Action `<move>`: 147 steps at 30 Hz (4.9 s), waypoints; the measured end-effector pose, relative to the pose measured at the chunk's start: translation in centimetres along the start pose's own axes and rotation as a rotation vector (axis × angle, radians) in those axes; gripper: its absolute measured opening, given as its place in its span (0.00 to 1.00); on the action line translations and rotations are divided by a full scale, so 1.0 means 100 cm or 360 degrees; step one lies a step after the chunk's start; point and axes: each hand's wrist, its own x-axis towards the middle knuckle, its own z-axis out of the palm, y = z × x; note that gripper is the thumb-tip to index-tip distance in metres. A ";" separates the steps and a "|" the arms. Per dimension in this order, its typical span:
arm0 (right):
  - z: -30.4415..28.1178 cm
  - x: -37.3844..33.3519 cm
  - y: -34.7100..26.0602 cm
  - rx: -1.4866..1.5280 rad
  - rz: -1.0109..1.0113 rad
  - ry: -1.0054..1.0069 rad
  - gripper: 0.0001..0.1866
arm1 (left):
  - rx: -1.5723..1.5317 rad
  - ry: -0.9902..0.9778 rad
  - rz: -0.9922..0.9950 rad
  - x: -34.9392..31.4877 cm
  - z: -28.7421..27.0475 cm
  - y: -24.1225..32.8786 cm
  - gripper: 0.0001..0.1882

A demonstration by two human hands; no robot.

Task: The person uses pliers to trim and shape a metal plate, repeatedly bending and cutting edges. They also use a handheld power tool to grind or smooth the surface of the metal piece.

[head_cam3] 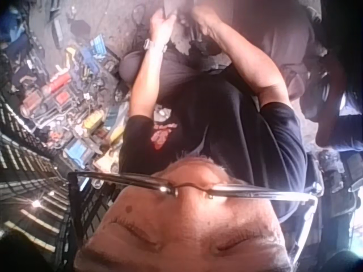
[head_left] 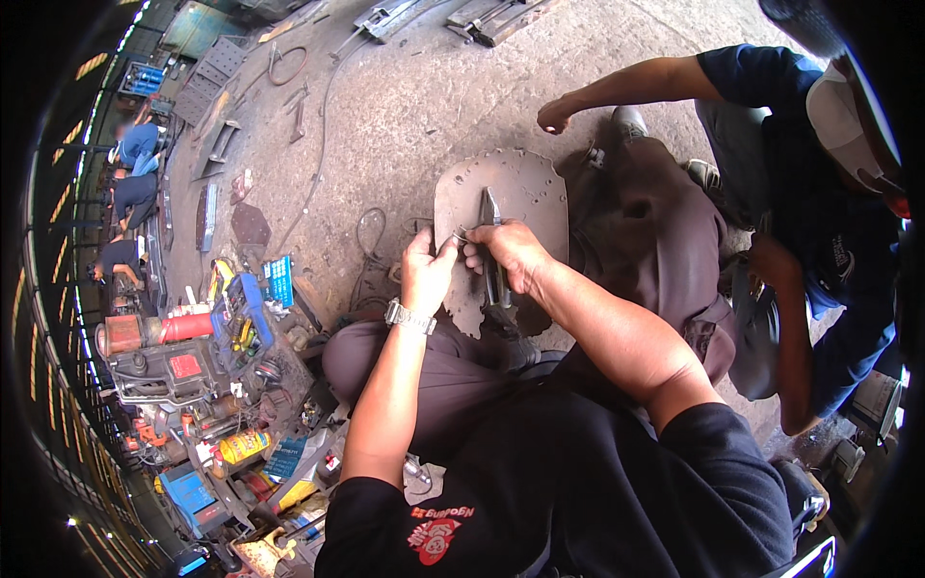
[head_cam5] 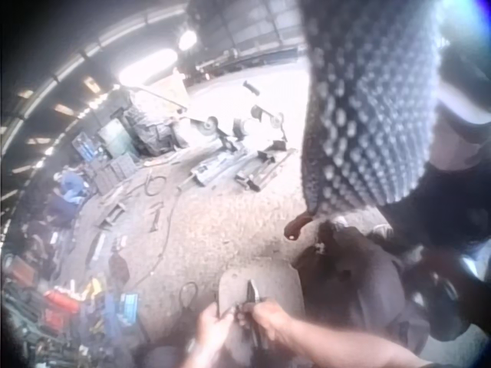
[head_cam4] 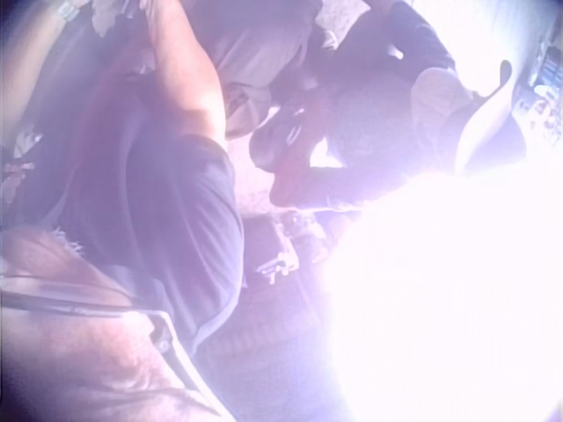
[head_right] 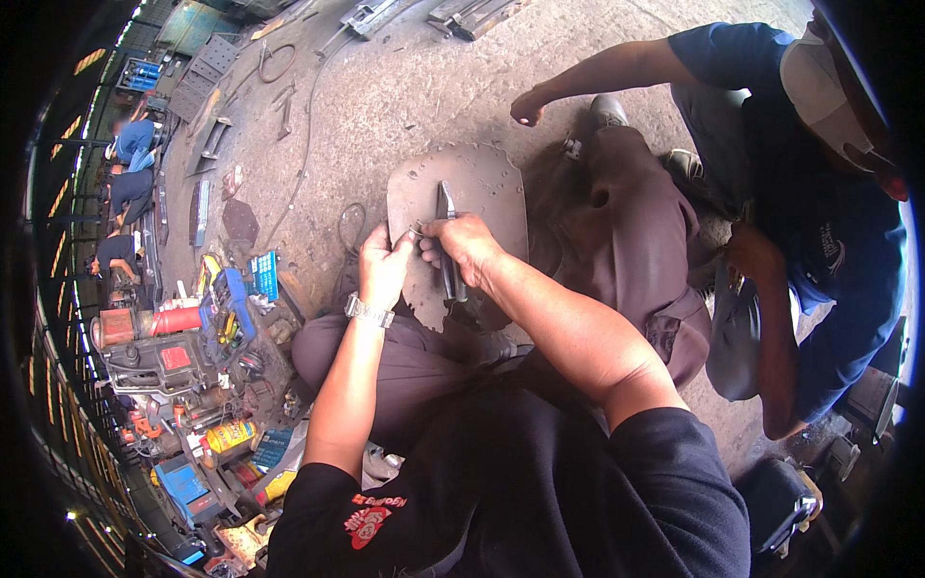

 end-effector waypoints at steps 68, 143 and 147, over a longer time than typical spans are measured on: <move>-0.007 -0.069 -0.040 0.0004 -0.0550 -0.0019 0.18 | 0.1187 0.0414 0.1292 0.005 -0.018 0.029 0.16; 0.006 -0.030 -0.003 -0.2823 -0.0791 -0.0025 0.43 | -0.1015 0.0433 -0.0529 -0.014 -0.023 0.001 0.15; 0.009 -0.031 0.002 -0.2773 -0.0754 -0.0028 0.42 | -0.1035 0.0436 -0.0548 -0.015 -0.020 0.001 0.13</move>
